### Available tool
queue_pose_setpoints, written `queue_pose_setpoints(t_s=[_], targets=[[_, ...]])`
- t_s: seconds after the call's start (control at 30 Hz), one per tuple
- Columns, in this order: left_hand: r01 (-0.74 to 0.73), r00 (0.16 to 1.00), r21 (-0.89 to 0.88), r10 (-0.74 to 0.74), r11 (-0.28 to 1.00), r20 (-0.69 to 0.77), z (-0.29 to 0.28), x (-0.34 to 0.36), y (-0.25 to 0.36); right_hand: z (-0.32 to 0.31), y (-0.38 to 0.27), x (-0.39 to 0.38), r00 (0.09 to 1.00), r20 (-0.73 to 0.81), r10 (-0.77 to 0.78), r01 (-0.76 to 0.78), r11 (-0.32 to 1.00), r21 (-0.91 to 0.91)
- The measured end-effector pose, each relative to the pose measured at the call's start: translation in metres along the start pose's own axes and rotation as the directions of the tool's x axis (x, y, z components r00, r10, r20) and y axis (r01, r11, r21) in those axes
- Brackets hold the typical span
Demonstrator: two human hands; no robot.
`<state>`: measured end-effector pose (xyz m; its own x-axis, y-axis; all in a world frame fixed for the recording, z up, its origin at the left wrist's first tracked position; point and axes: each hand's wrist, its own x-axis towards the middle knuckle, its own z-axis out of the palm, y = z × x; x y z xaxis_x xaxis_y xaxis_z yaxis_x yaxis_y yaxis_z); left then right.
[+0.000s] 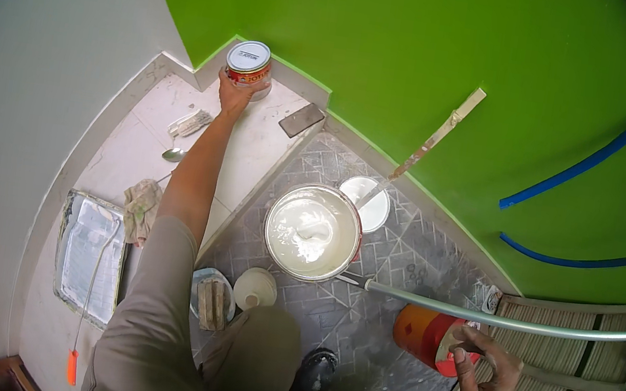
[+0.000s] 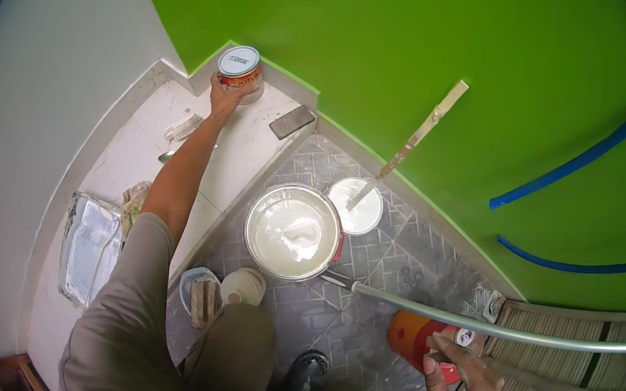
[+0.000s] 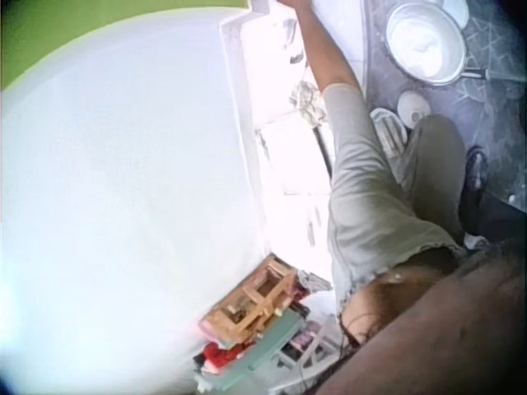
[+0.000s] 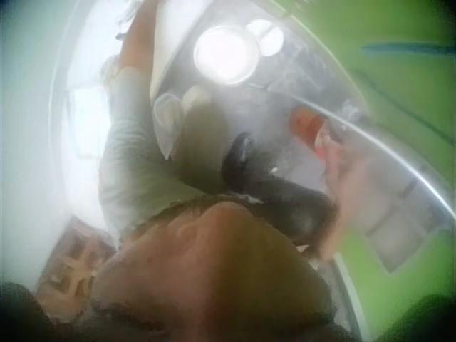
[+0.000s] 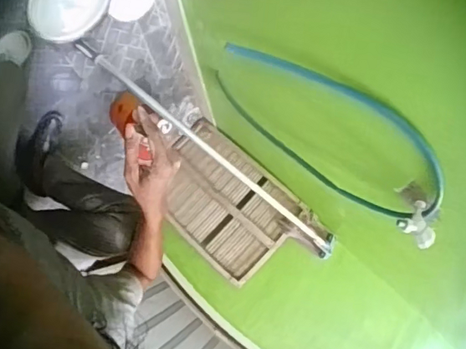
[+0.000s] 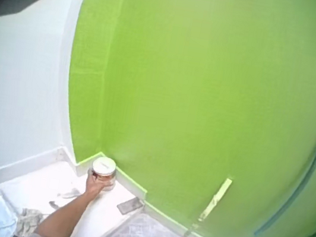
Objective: The person pours liquid from a plastic bottle into a bucket of white paint, wipes paint from their fingers using a cloth, and presses the lid onto a paint can by hand.
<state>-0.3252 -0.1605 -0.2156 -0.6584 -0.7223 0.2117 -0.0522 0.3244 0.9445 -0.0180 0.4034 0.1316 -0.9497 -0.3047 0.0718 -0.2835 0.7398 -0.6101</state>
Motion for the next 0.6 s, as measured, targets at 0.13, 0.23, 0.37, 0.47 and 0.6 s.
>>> queue_pose_setpoints(t_s=[0.13, 0.23, 0.37, 0.47, 0.6], targets=[[-0.069, 0.997, -0.025, 0.069, 0.997, -0.023, 0.01, 0.0, -0.008, -0.005, 0.024, 0.005, 0.996, 0.068, 0.059, -0.059, 0.998, -0.002], [-0.07, 0.997, 0.006, 0.07, 0.998, -0.014, 0.011, -0.003, -0.002, -0.009, 0.029, 0.01, 0.991, 0.067, 0.119, -0.125, 0.989, 0.08], [-0.123, 0.992, 0.055, 0.123, 0.991, 0.006, 0.0, -0.01, 0.007, -0.011, 0.028, 0.021, 0.992, 0.114, 0.047, -0.057, 0.995, 0.086], [-0.168, 0.986, 0.095, 0.168, 0.981, 0.01, -0.01, -0.029, 0.011, -0.008, 0.025, 0.027, 0.989, 0.147, 0.028, -0.042, 0.995, 0.095], [-0.207, 0.978, 0.064, 0.206, 0.976, 0.021, -0.028, -0.059, 0.011, -0.004, 0.014, 0.028, 0.984, 0.178, 0.015, -0.042, 0.987, 0.153]])
